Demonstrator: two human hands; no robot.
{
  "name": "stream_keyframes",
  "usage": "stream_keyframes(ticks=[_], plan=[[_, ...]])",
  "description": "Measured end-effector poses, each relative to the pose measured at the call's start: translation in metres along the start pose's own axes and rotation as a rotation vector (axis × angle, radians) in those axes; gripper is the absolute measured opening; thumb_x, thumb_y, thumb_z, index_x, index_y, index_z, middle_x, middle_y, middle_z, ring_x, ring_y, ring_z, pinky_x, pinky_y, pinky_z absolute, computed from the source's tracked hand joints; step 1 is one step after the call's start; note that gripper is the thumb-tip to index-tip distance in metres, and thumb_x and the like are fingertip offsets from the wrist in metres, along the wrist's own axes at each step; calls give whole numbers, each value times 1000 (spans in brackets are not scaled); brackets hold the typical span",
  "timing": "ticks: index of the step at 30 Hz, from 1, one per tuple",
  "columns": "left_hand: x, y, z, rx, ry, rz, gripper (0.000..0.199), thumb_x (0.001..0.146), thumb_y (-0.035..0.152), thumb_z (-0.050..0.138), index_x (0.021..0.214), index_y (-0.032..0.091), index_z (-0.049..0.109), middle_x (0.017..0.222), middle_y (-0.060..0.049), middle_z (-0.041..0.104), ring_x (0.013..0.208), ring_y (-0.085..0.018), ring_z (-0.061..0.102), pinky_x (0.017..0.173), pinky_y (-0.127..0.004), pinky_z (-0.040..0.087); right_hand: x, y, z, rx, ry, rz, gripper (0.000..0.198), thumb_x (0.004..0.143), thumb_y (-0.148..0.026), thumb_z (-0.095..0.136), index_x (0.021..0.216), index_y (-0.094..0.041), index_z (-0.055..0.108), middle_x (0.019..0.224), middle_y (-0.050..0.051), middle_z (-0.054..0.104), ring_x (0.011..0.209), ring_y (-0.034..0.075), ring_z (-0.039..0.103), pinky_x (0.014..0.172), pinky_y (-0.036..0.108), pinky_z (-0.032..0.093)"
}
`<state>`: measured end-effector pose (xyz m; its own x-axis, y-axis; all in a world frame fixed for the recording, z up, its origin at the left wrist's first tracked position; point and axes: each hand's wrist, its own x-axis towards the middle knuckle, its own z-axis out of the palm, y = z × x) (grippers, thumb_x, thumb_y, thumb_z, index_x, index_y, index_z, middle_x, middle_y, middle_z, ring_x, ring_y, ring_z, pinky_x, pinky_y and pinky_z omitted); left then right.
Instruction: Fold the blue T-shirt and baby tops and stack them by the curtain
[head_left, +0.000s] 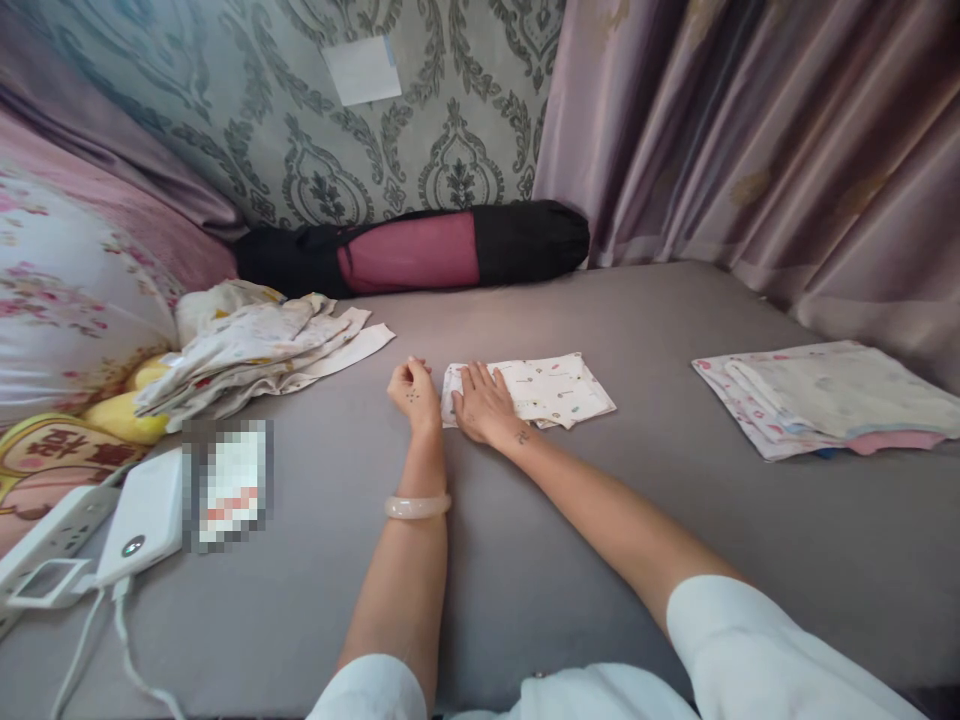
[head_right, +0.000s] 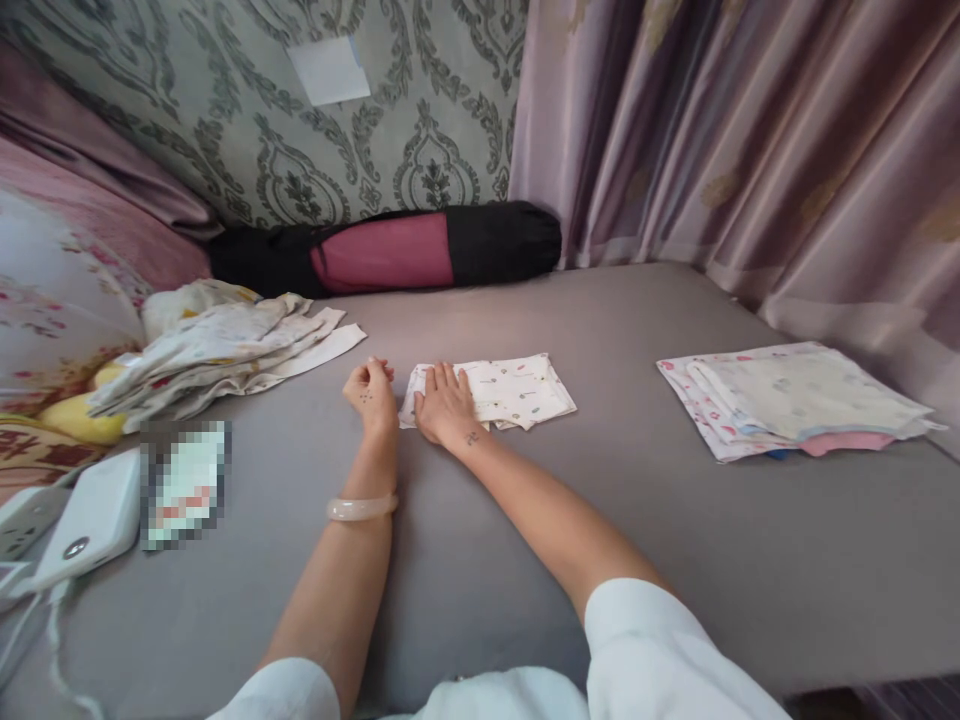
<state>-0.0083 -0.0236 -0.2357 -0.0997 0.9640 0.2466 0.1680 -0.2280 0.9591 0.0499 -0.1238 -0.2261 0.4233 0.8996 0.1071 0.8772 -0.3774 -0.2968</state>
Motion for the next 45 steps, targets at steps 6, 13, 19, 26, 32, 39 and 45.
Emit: stream_keyframes(ticks=[6,13,19,26,32,39,45], plan=[[0,8,-2,-132,28,-42,37,84,42,43,76,13,64,64,-4,62,61,-15,61,67,-29,49,11,-16,-2,14,25,-35,57,98,-31,26,145,-1,36,154,17,31,144,26,20,117,43,9],[1,7,-3,-135,27,-57,38,85,44,42,78,14,64,66,-4,63,64,-14,61,68,-28,49,16,-21,8,44,-25,-56,58,98,-33,24,145,0,35,155,17,28,145,26,19,117,43,10],[-2,8,-2,-133,-17,-40,37,86,44,43,79,14,64,66,-3,63,63,-14,61,67,-27,49,17,-17,4,101,-52,-55,58,99,-35,23,146,-4,35,156,15,27,145,25,20,117,43,12],[-15,14,6,5,-221,139,30,87,38,45,79,17,64,71,-5,67,70,-16,63,70,-28,49,-2,17,-21,23,69,-67,56,99,-31,24,146,-3,36,155,16,30,144,25,22,118,44,8],[-36,19,14,145,-475,317,21,86,27,48,92,19,67,86,-7,71,79,-17,64,76,-29,49,-15,40,-21,-69,37,-74,56,98,-32,25,144,-4,39,152,16,35,143,27,24,117,49,7],[-39,10,17,195,-523,393,22,87,24,47,98,20,65,91,-8,70,85,-19,64,82,-33,49,-16,40,-13,-58,48,-63,55,97,-31,27,144,-5,39,151,15,38,143,27,25,116,48,10],[-42,6,19,272,-580,528,24,88,20,43,104,19,62,97,-11,70,91,-22,63,86,-37,48,-19,52,-29,11,29,-37,55,99,-29,21,145,-6,38,153,13,34,144,25,23,117,44,13]])
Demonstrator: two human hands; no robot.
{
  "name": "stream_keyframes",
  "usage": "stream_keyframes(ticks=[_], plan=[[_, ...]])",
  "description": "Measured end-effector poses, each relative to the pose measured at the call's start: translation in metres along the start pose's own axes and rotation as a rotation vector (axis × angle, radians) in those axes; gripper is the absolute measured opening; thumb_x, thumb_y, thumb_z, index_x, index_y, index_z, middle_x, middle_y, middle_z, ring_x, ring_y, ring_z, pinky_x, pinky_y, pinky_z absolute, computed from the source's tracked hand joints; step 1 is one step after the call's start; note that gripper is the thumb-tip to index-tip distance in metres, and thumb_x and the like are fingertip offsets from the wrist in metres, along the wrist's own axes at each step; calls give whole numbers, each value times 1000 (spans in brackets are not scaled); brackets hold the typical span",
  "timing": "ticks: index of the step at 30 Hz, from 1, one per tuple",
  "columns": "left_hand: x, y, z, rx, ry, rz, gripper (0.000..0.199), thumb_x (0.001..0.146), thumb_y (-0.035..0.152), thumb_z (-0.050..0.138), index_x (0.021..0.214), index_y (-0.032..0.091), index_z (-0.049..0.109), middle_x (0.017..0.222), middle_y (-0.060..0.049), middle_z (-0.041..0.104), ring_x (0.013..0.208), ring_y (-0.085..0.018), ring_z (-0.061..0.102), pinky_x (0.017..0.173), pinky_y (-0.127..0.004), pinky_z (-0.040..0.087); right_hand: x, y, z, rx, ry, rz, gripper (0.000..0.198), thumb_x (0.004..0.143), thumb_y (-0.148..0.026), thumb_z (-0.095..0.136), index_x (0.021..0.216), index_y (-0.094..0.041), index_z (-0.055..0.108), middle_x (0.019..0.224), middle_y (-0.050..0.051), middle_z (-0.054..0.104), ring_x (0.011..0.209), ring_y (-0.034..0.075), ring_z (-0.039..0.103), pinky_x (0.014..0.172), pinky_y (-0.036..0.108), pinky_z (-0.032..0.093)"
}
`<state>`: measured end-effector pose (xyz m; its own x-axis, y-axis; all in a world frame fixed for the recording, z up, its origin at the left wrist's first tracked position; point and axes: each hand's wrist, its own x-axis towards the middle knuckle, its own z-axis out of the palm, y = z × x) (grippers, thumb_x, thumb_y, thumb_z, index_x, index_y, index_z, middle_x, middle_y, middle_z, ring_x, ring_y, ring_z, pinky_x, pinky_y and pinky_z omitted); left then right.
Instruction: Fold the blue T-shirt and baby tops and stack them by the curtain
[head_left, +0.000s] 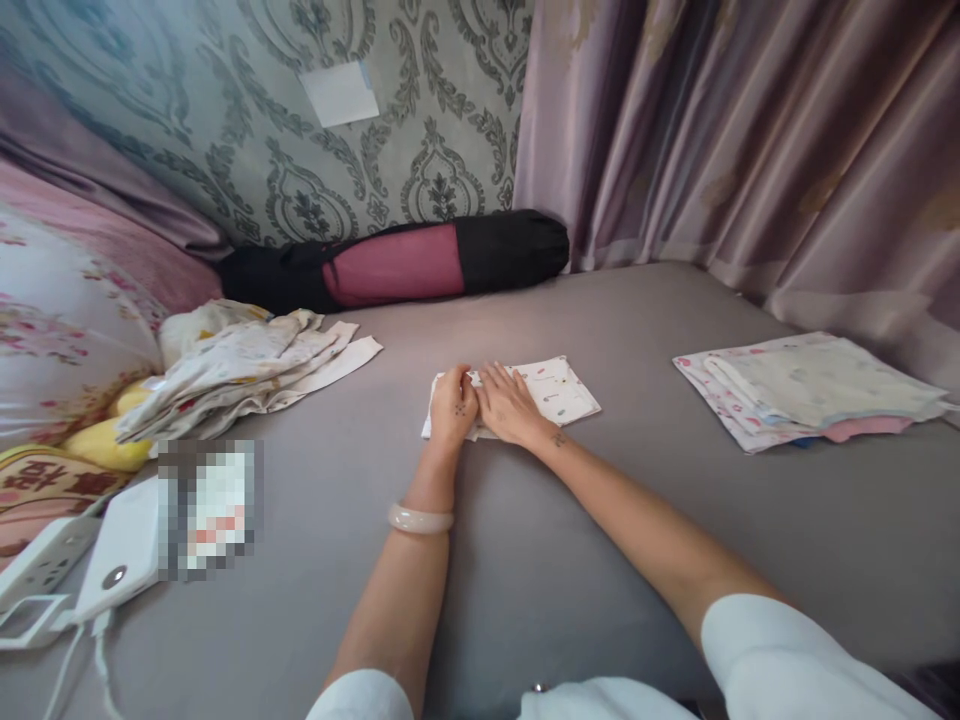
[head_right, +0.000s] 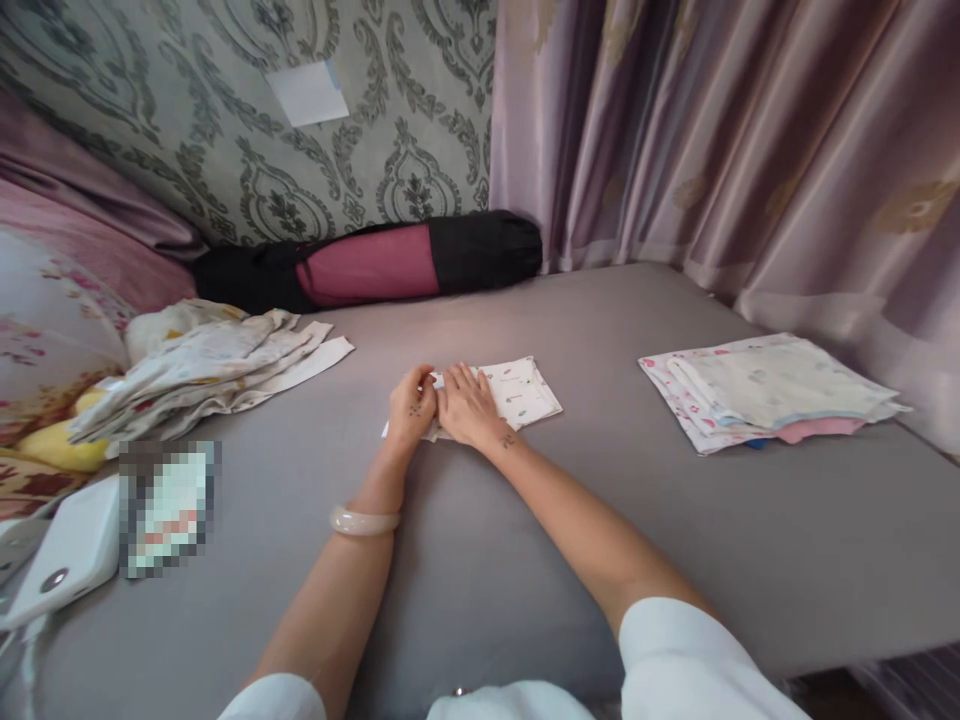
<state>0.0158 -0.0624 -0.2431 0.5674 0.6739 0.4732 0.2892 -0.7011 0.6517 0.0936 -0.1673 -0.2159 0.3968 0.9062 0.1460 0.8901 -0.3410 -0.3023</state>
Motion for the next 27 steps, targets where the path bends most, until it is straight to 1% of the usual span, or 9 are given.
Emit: stream_keyframes(ticks=[4,7,9,13,18,20,23,27], plan=[[-1,0,4,96,-71,132,25,87,18,43,105,18,60,98,-12,69,95,-24,63,89,-40,47,-6,11,-5,-30,48,68,56,99,-32,24,145,-3,37,154,15,32,144,26,21,117,44,10],[-3,1,7,139,-158,214,26,86,16,44,107,17,59,100,-13,68,97,-25,62,91,-41,47,-9,17,0,-47,52,90,57,98,-32,24,145,-2,36,153,16,33,144,26,23,117,45,12],[-5,3,10,156,-190,237,27,86,14,43,108,17,59,106,-14,66,102,-26,61,93,-42,46,-10,19,6,-51,63,93,57,98,-31,24,146,-2,35,153,16,34,143,26,24,117,45,13],[-8,7,10,203,-237,220,29,87,13,41,110,17,58,116,-15,63,112,-26,57,97,-43,45,-10,19,12,-51,96,88,56,98,-29,25,145,-2,37,152,16,36,143,26,25,116,45,13],[-8,15,3,265,-332,207,31,92,16,38,117,16,55,125,-14,60,120,-25,53,101,-42,43,-10,21,5,-14,70,96,55,98,-29,26,145,-3,37,152,16,36,142,26,26,116,45,14],[-9,20,2,275,-358,200,33,94,20,36,123,15,52,133,-15,57,128,-25,48,106,-43,39,-11,23,0,-6,80,125,54,98,-29,25,144,-3,37,152,16,35,143,26,25,117,45,13],[-12,27,1,297,-409,177,39,98,26,32,133,16,46,144,-13,48,138,-25,37,113,-46,29,-14,28,-6,-23,97,158,54,99,-30,25,144,-3,38,152,17,35,143,26,23,117,47,11],[-14,35,2,353,-513,143,44,100,28,27,138,16,43,149,-10,43,141,-24,32,116,-47,23,-16,33,-5,-37,52,159,54,99,-30,25,143,-4,40,151,16,37,143,27,24,117,46,13]])
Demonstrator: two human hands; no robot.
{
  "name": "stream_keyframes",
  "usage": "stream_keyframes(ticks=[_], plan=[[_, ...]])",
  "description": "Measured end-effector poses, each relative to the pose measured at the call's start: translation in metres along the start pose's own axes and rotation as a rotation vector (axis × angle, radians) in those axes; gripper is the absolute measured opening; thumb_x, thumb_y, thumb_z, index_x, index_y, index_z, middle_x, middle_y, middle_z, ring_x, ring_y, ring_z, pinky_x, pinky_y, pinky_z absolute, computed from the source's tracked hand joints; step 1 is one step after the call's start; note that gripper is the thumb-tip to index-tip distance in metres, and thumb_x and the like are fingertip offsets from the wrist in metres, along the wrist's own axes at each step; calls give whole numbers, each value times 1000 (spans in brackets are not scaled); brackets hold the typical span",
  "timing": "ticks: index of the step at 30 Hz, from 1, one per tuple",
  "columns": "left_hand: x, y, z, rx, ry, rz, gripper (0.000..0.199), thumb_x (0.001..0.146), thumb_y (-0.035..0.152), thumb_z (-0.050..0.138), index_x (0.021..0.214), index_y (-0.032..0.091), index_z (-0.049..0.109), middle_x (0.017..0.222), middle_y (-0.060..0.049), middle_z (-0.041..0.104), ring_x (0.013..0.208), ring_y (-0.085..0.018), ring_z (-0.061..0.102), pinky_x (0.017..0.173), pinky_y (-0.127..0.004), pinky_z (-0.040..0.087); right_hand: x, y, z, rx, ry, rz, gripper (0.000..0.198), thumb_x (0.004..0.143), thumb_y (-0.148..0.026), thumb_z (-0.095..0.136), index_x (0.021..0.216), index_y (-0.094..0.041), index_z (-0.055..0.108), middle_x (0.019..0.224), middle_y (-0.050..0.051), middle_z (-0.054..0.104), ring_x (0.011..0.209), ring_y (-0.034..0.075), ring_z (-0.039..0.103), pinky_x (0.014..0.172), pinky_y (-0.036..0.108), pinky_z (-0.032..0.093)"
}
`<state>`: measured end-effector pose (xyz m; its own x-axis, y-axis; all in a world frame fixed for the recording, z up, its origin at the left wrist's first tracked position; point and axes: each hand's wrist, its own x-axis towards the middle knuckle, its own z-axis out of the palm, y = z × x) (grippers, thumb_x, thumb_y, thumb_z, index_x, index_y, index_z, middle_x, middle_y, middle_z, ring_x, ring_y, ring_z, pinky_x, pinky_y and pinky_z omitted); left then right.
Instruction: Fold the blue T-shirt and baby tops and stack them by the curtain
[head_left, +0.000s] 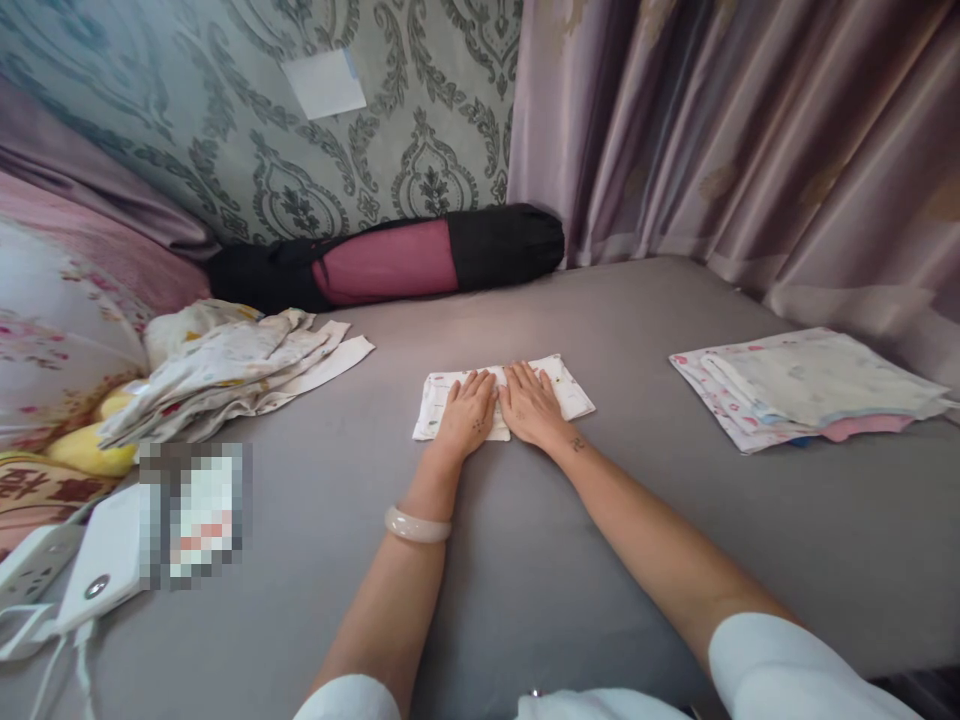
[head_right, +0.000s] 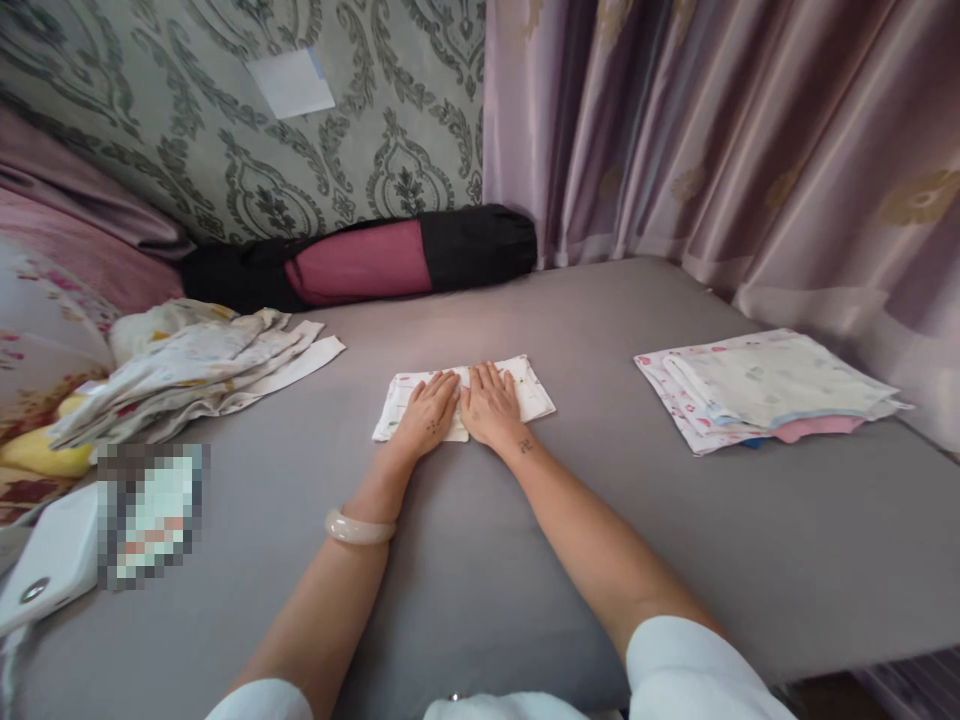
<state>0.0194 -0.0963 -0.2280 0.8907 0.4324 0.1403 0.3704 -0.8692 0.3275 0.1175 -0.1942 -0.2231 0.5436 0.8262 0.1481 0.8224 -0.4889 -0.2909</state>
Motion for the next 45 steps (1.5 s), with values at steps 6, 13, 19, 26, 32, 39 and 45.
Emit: stream_keyframes(ticks=[6,13,19,26,32,39,45], plan=[[0,2,-3,36,-32,-13,45,100,28,25,140,18,42,150,-9,41,142,-22,31,117,-45,21,1,0,4,-14,3,0,53,99,-30,25,142,-5,42,151,14,38,143,26,25,117,45,12],[-1,-4,0,78,26,-46,46,100,32,24,139,17,43,147,-10,45,141,-23,32,117,-46,21,2,6,-3,-27,9,62,53,100,-32,24,142,-7,43,153,16,33,144,27,22,116,49,11],[-1,-6,1,127,-9,-67,48,100,34,24,141,17,42,150,-10,41,142,-25,31,117,-49,20,2,13,2,-47,-9,110,55,99,-34,25,145,-7,40,153,17,32,144,28,22,116,49,10],[-2,-5,1,149,38,-60,49,100,35,25,139,15,44,148,-11,44,140,-25,34,116,-50,22,2,13,2,-57,2,114,54,99,-33,24,144,-8,41,153,16,33,144,27,23,116,48,10],[-2,-12,0,205,217,-192,51,99,38,25,138,14,47,147,-14,45,141,-26,33,117,-52,18,4,22,1,-108,121,194,55,99,-34,25,143,-6,41,153,18,33,143,29,22,115,50,10],[-2,-17,2,229,88,-245,54,99,39,24,140,12,45,148,-16,42,141,-30,31,115,-52,22,6,25,4,-92,60,226,58,98,-36,23,143,-4,40,153,19,32,143,30,21,114,51,14],[-2,-19,0,194,72,-260,53,98,41,26,139,13,46,149,-15,41,142,-29,30,116,-50,23,6,24,2,-69,48,237,57,98,-35,24,142,-3,40,153,20,31,144,30,20,113,52,14]])
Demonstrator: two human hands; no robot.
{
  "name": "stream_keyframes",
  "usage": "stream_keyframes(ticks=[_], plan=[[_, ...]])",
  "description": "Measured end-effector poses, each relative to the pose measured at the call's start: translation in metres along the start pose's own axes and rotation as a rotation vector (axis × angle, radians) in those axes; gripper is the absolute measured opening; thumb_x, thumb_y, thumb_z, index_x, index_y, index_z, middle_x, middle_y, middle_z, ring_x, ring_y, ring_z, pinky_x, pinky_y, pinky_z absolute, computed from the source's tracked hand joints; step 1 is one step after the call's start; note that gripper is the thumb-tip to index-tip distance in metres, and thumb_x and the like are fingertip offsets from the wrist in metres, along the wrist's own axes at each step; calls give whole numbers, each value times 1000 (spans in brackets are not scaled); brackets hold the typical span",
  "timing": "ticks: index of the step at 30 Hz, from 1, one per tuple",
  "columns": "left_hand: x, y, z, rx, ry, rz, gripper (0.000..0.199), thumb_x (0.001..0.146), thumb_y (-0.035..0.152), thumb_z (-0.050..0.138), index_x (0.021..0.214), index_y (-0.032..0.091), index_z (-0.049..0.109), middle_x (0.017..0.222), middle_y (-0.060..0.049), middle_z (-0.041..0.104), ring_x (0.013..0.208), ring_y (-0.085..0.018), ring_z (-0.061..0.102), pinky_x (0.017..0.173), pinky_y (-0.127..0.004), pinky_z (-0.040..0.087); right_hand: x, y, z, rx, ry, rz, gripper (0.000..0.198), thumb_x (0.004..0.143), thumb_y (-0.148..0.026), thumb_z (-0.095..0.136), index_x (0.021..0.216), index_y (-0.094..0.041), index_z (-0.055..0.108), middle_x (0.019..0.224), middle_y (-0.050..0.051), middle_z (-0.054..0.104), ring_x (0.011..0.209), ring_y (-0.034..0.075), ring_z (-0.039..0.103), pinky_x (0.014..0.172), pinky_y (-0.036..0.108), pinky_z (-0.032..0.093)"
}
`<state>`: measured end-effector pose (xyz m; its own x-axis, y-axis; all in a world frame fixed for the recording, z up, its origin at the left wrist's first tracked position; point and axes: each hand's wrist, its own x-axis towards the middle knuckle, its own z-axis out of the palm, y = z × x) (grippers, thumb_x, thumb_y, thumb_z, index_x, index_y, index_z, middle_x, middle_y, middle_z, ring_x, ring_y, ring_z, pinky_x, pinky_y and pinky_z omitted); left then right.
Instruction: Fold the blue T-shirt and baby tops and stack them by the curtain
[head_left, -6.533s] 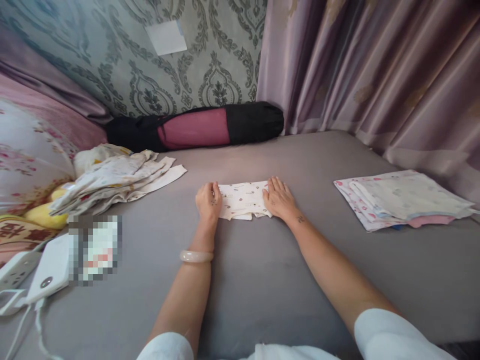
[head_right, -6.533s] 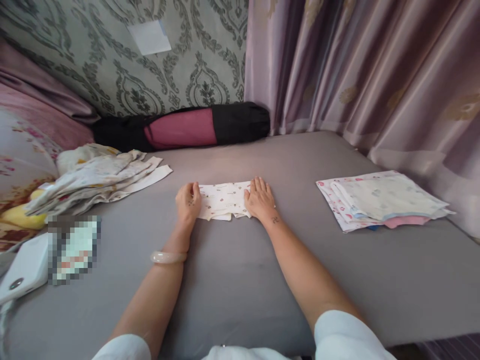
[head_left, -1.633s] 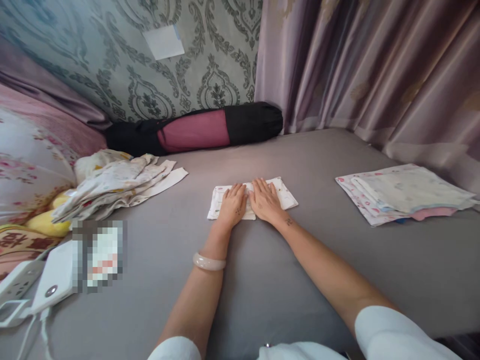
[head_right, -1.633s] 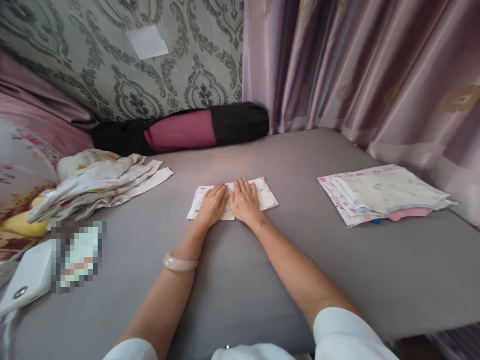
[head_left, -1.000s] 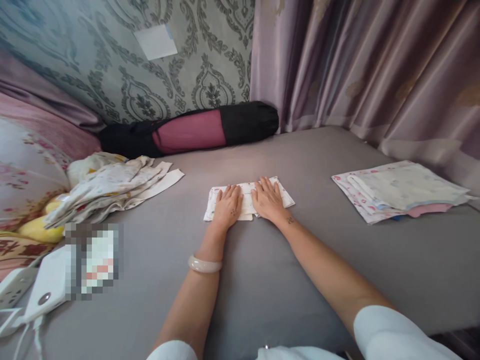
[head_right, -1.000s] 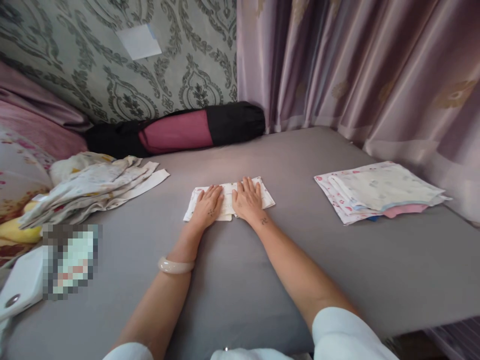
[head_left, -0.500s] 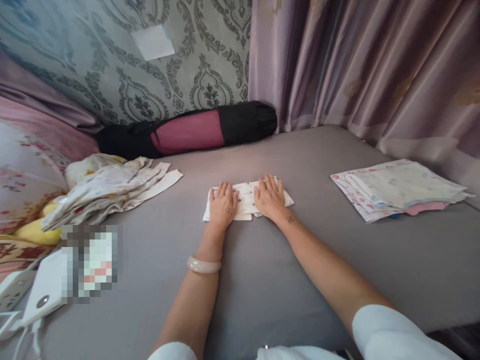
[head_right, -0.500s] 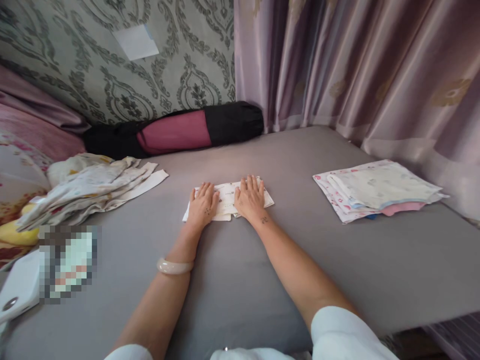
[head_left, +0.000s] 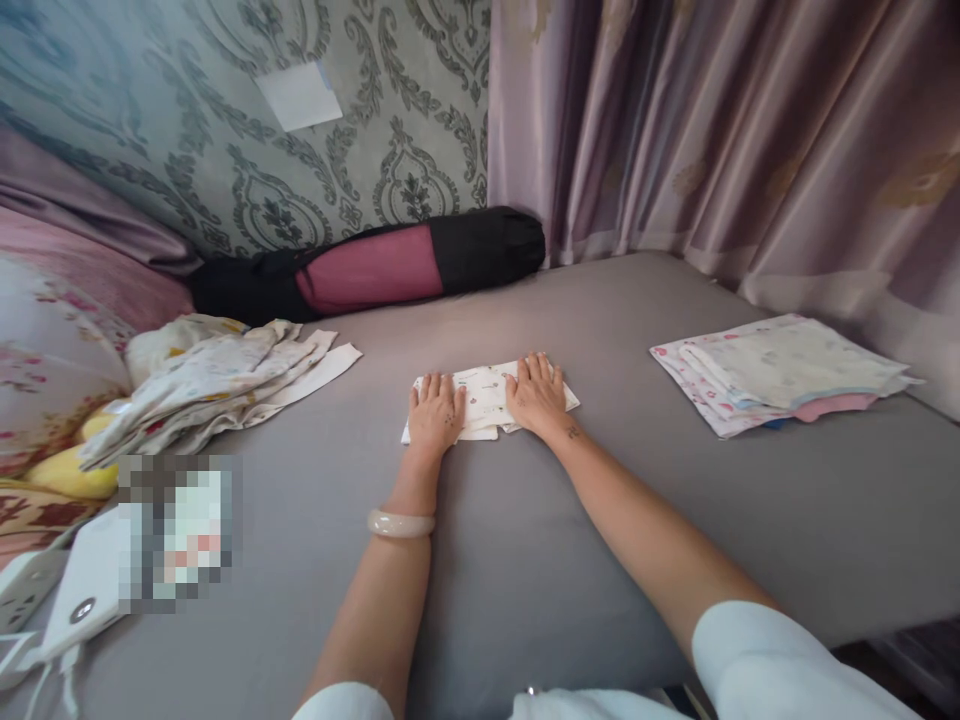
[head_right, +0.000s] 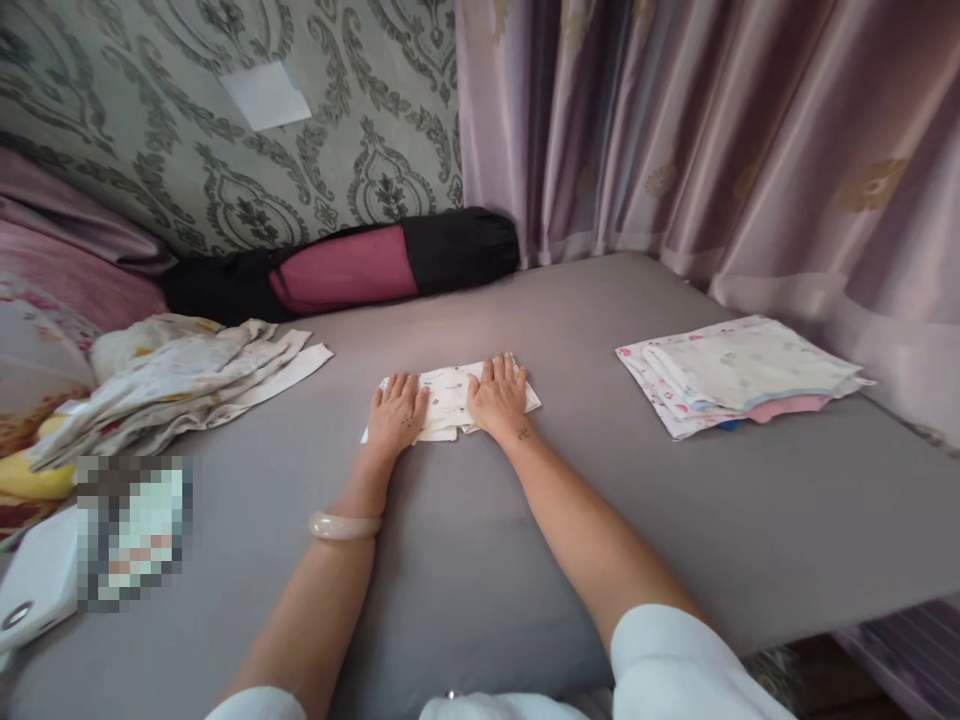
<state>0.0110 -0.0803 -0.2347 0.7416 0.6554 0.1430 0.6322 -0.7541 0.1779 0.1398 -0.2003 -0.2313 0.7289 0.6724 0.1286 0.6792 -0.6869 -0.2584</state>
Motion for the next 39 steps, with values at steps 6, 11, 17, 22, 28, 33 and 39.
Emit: stream_keyframes(ticks=[6,11,17,22,28,33,39], plan=[[2,-6,0,-76,65,-13,43,96,31,31,130,15,52,146,-15,45,139,-27,35,114,-45,28,1,2,-5,56,-38,11,52,97,-34,30,139,-7,43,153,18,32,143,30,21,113,52,16],[4,-19,-2,-95,140,-91,42,90,24,38,127,8,52,136,-22,51,128,-28,48,105,-41,38,9,22,-22,153,-83,25,48,92,-28,43,136,-9,45,145,17,44,133,23,40,108,33,32],[4,-49,-22,-51,25,-293,43,86,42,47,107,8,61,111,-24,65,111,-34,58,92,-41,44,24,63,-46,179,-183,212,36,93,-30,42,115,-15,65,118,16,66,111,25,62,87,31,46],[10,-59,-32,-242,-80,-432,28,77,43,57,80,16,66,85,-16,71,91,-32,66,71,-34,46,30,74,-48,183,-265,254,32,89,-37,50,103,-17,72,111,16,70,103,26,66,78,30,47],[15,-53,-34,-601,-162,-597,25,66,40,68,60,17,60,47,-2,55,54,-20,59,51,-26,38,33,65,-47,218,-313,241,31,84,-37,57,99,-17,74,104,15,73,96,23,68,72,26,47],[9,-47,-46,-745,-169,-581,28,57,40,73,58,16,59,37,6,40,40,-11,41,43,-23,29,30,63,-51,260,-339,215,24,78,-30,62,92,-16,76,92,11,75,83,20,70,62,23,45],[10,-42,-64,-680,-99,-441,26,54,40,71,60,16,63,46,2,52,48,-13,47,46,-22,31,26,68,-57,299,-298,191,21,76,-29,66,89,-18,77,93,11,75,85,20,69,63,22,44]])
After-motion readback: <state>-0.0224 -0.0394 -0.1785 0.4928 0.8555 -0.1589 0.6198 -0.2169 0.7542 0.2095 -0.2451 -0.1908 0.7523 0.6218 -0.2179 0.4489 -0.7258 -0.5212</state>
